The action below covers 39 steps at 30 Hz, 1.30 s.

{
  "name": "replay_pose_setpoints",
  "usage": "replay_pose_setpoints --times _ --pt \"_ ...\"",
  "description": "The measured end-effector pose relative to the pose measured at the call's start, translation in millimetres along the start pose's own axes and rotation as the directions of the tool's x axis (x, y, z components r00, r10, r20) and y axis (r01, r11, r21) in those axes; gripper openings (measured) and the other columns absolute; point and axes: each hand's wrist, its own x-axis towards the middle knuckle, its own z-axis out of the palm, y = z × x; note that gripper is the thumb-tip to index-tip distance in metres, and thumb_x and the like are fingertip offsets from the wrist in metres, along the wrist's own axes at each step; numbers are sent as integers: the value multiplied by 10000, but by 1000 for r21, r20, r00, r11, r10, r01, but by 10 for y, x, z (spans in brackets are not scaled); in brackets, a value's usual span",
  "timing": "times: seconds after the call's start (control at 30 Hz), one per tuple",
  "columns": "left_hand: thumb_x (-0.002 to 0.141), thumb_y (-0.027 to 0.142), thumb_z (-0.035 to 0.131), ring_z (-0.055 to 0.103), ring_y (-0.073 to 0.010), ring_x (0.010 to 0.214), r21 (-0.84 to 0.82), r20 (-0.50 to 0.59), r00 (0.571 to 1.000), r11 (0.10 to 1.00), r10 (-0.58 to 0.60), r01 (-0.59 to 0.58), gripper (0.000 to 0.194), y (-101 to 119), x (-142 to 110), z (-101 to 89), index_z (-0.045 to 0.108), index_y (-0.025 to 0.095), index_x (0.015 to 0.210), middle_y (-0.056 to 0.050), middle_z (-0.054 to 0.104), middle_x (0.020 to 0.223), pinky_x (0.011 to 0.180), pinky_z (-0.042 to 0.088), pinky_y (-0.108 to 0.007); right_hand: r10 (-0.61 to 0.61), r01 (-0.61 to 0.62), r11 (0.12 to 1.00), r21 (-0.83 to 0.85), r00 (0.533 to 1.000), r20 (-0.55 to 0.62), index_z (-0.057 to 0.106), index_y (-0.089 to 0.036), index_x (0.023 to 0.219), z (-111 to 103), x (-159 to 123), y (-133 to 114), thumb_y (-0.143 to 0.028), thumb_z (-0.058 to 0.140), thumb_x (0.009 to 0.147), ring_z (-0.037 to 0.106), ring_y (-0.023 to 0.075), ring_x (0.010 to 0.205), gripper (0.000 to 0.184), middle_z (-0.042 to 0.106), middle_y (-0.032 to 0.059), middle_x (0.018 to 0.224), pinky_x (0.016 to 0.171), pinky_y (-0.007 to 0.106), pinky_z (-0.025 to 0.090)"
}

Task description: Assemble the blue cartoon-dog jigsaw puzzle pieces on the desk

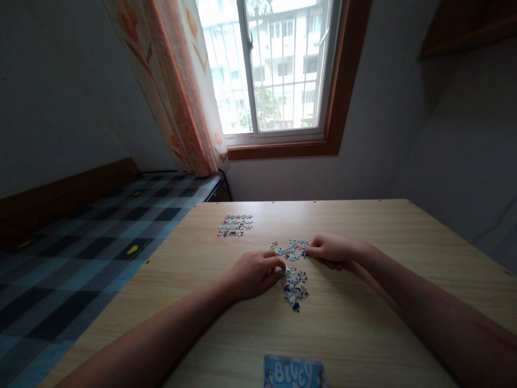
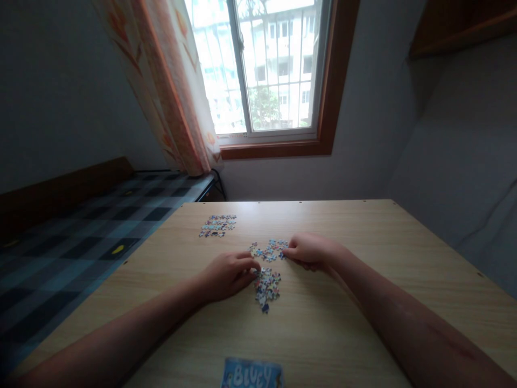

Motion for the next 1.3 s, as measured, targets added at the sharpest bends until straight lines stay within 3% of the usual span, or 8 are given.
replay_pose_setpoints --times 1.3 --pt "947 292 507 646 -159 776 -41 -29 999 998 -44 43 215 -15 11 6 702 238 1020 -34 707 915 702 483 -261 2 -3 1000 -7 1000 -25 498 -194 548 4 9 -1 -649 468 899 488 121 328 575 569 20 451 354 243 377"
